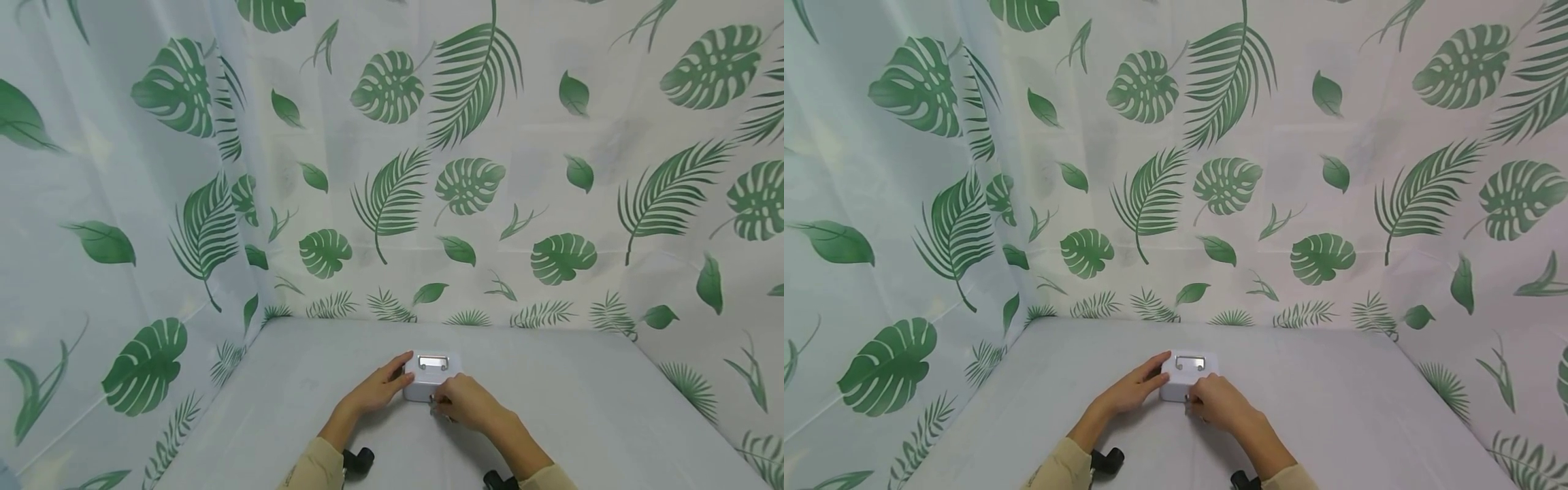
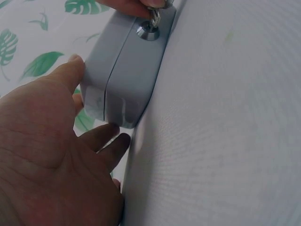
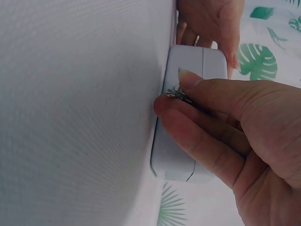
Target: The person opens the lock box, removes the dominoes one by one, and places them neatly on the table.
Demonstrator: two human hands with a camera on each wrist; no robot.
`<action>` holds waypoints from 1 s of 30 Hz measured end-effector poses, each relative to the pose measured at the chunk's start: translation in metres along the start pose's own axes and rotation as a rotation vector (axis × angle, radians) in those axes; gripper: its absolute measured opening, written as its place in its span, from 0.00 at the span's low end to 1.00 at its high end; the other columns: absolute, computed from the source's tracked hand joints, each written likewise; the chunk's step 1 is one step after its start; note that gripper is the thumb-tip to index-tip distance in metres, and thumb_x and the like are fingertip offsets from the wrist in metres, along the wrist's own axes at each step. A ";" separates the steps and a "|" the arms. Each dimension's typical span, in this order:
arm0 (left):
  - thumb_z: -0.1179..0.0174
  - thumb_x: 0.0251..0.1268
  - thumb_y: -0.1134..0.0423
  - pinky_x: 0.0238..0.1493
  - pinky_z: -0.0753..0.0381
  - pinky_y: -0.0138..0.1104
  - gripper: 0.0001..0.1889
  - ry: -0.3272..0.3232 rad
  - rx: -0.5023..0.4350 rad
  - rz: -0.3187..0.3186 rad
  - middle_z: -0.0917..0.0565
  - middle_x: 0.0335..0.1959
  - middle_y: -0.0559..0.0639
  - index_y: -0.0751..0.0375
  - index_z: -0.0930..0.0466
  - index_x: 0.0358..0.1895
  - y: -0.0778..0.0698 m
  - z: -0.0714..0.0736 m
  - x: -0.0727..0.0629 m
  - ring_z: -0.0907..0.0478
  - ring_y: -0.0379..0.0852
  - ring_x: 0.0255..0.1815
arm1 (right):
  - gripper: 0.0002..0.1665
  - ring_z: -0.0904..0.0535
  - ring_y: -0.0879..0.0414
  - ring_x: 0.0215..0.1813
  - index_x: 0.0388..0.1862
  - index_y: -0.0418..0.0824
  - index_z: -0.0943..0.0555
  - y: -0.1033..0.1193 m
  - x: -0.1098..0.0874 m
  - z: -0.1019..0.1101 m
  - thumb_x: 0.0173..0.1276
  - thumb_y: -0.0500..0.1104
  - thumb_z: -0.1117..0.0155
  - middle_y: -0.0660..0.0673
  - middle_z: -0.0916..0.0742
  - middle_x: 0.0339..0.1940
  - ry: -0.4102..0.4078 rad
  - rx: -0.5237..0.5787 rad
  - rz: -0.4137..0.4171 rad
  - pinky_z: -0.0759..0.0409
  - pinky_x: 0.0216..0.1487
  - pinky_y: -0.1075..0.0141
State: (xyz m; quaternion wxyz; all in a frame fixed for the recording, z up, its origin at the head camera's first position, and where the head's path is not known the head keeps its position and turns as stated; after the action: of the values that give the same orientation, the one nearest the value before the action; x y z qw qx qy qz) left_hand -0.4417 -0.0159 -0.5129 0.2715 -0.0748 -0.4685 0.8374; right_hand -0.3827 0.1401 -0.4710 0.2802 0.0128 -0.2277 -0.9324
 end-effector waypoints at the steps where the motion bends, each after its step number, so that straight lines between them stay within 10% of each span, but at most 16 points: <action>1: 0.52 0.82 0.39 0.83 0.42 0.51 0.32 0.001 0.001 0.002 0.39 0.84 0.44 0.40 0.42 0.83 0.000 0.000 0.000 0.42 0.50 0.85 | 0.05 0.25 0.67 0.18 0.30 0.43 0.10 0.000 0.000 0.000 0.66 0.36 0.26 0.57 0.16 0.16 0.004 0.004 -0.002 0.26 0.19 0.73; 30: 0.52 0.82 0.40 0.83 0.42 0.50 0.34 0.006 0.011 -0.002 0.40 0.84 0.47 0.45 0.44 0.84 -0.006 0.000 -0.002 0.43 0.51 0.85 | 0.11 0.31 0.71 0.18 0.22 0.45 0.12 0.004 0.001 0.000 0.65 0.35 0.25 0.60 0.18 0.15 -0.036 -0.075 0.061 0.29 0.19 0.75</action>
State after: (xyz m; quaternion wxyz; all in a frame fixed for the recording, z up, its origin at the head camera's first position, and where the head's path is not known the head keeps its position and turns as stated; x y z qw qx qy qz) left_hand -0.4376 -0.0144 -0.5083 0.2742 -0.0753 -0.4633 0.8393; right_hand -0.3818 0.1368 -0.4691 0.3048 -0.0216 -0.1981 -0.9313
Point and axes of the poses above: each hand's wrist, its own x-axis towards the middle knuckle, its own z-axis out of the back of the hand, y = z × x, the point moved 8 cm from there along x, towards the middle knuckle
